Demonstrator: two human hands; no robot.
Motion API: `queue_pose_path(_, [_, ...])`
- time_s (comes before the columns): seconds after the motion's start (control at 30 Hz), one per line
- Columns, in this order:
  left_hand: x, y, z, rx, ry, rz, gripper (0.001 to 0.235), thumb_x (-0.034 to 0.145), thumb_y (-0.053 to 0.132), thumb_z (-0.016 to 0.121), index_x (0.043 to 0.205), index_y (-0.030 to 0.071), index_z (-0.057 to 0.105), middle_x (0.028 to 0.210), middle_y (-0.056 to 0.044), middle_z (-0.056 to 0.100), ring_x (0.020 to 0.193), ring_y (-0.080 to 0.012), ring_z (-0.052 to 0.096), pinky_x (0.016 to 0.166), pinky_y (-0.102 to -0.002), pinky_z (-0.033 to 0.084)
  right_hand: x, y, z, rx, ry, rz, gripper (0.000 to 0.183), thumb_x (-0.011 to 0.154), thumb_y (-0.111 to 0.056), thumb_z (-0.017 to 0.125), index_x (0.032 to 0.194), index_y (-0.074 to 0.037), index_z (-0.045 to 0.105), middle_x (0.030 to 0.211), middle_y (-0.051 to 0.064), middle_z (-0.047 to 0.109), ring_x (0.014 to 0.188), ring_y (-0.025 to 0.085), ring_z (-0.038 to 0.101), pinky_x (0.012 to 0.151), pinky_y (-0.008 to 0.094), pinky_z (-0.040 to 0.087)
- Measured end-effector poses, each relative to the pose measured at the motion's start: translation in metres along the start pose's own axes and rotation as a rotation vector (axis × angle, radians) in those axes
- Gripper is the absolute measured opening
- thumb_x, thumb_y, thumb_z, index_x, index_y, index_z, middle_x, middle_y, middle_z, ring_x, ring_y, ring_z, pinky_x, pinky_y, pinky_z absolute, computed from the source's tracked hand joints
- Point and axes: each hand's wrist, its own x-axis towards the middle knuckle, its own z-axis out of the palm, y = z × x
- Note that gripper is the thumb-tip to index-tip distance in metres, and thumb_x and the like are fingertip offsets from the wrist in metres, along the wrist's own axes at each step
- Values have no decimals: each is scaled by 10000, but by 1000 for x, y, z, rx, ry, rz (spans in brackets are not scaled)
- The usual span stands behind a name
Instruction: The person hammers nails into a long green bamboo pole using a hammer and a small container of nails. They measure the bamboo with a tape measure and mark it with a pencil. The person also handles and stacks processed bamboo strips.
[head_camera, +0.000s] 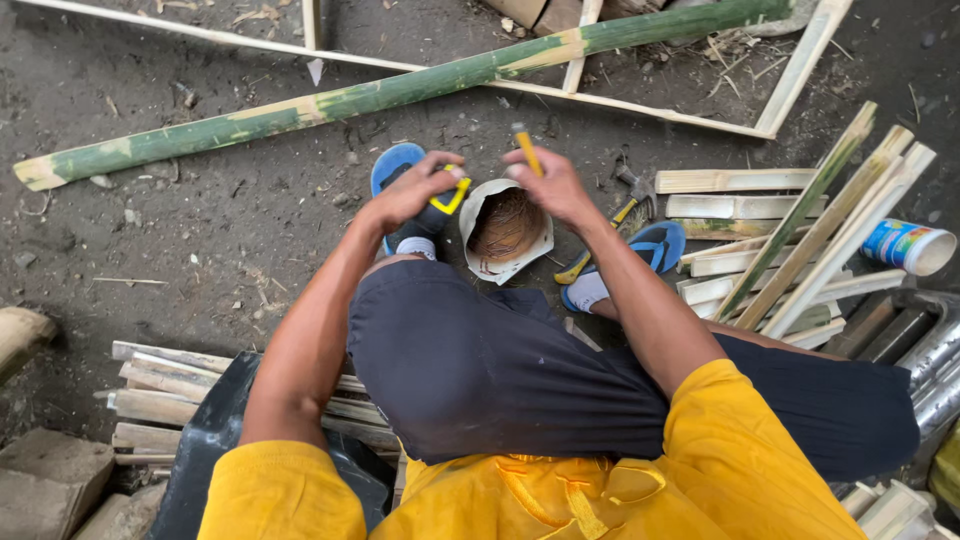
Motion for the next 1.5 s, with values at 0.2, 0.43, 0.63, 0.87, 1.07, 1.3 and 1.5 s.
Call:
queue_pose_path(0.2, [31,42,3,487,-66,-7,954,836,553,708,1543,30,340,1432,-281,544,1317,-374,551,1087,-418,432,4,-50,35,148,-157,42,406,867,-244,815,1191,-65,649,816,-71,612,689,24,539,575,206,429])
queue_pose_path(0.43, [57,81,6,848,-196,-158,747,826,626,646,1389,144,558,1250,-248,689,1172,-415,654,989,-489,506,33,-21,3,157,-238,-60,320,896,-200,841,1068,-47,618,819,-58,553,719,29,490,603,195,401])
queue_pose_path(0.63, [41,64,-77,966,-82,-274,807,831,731,600,1379,141,566,1276,-241,682,1202,-437,643,1011,-519,496,46,8,-116,676,-208,101,274,884,-119,685,1133,-115,571,814,4,555,691,89,532,516,199,378])
queue_pose_path(0.87, [-16,61,-159,978,233,-351,660,811,632,737,1134,63,650,1036,-216,733,1001,-403,711,865,-486,541,75,80,-342,931,568,14,107,989,-132,653,1021,-130,551,847,11,548,690,109,521,493,233,365])
queue_pose_path(1.07, [21,65,-125,1045,303,-355,479,948,548,689,1132,106,665,1104,-196,700,1006,-412,694,870,-505,532,113,122,-425,740,1014,17,124,1025,-233,697,1100,-152,642,796,-26,536,615,83,510,457,238,362])
queue_pose_path(1.3, [32,65,-104,1091,544,-209,373,957,455,701,1086,106,692,1407,-189,566,1002,-473,652,826,-552,513,148,123,-429,446,978,99,187,1035,-267,704,1202,-186,683,790,-42,552,548,55,483,413,223,375])
queue_pose_path(1.5, [34,41,-96,1024,674,-234,330,1022,419,670,1109,101,667,1242,-179,631,987,-467,654,817,-564,511,134,75,-348,452,1067,-273,527,1058,-465,472,1093,-17,747,725,20,603,520,86,483,384,249,384])
